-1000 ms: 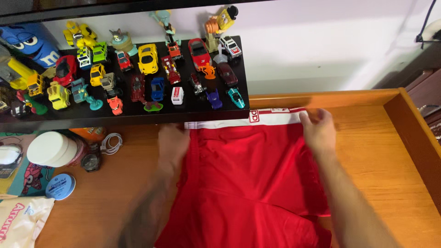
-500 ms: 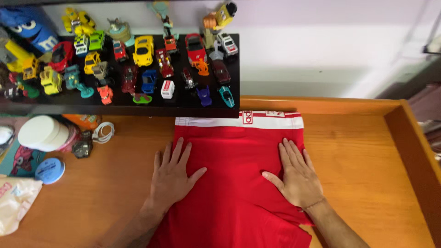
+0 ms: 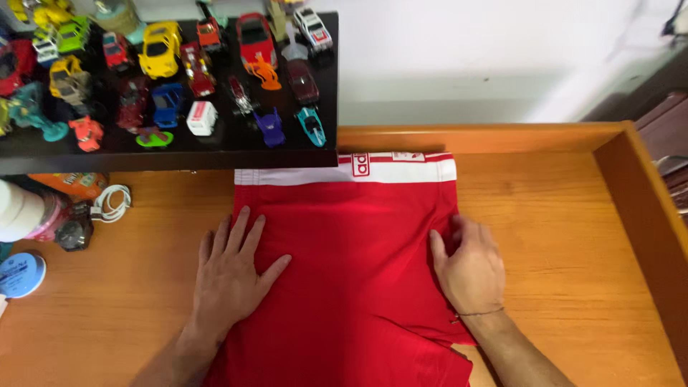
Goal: The person picks up several garments from a bed, folds them on a desk, and places each one into a suitcase.
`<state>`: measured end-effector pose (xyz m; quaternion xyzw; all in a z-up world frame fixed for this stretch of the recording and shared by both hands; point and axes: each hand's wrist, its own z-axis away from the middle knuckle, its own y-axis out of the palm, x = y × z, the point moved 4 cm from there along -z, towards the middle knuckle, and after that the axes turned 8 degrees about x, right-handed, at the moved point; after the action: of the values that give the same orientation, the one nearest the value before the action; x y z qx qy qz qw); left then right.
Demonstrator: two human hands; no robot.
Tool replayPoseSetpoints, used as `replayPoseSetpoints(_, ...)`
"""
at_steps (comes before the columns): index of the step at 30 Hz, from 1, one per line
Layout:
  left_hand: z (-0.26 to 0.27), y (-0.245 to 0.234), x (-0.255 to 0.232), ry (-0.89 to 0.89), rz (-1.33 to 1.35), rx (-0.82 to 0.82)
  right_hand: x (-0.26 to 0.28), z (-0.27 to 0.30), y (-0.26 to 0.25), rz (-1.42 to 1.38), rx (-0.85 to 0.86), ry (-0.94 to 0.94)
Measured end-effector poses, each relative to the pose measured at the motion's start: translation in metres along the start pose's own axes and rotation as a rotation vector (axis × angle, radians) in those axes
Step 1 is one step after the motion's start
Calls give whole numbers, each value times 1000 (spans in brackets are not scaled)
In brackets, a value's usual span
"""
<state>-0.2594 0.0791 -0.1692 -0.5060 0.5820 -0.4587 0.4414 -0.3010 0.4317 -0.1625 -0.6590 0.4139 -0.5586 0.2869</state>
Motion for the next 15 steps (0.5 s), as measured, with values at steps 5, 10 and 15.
replayPoseSetpoints(5,3,-5,1,-7,13,-28,-13,-1,-3,-5,34,184)
replayPoseSetpoints(10,6,-7,3,-19,38,-26,-29,14,-12,-14,89,270)
replayPoseSetpoints(15,0,-1,9,-74,133,156,-23,69,-18,181,132,197)
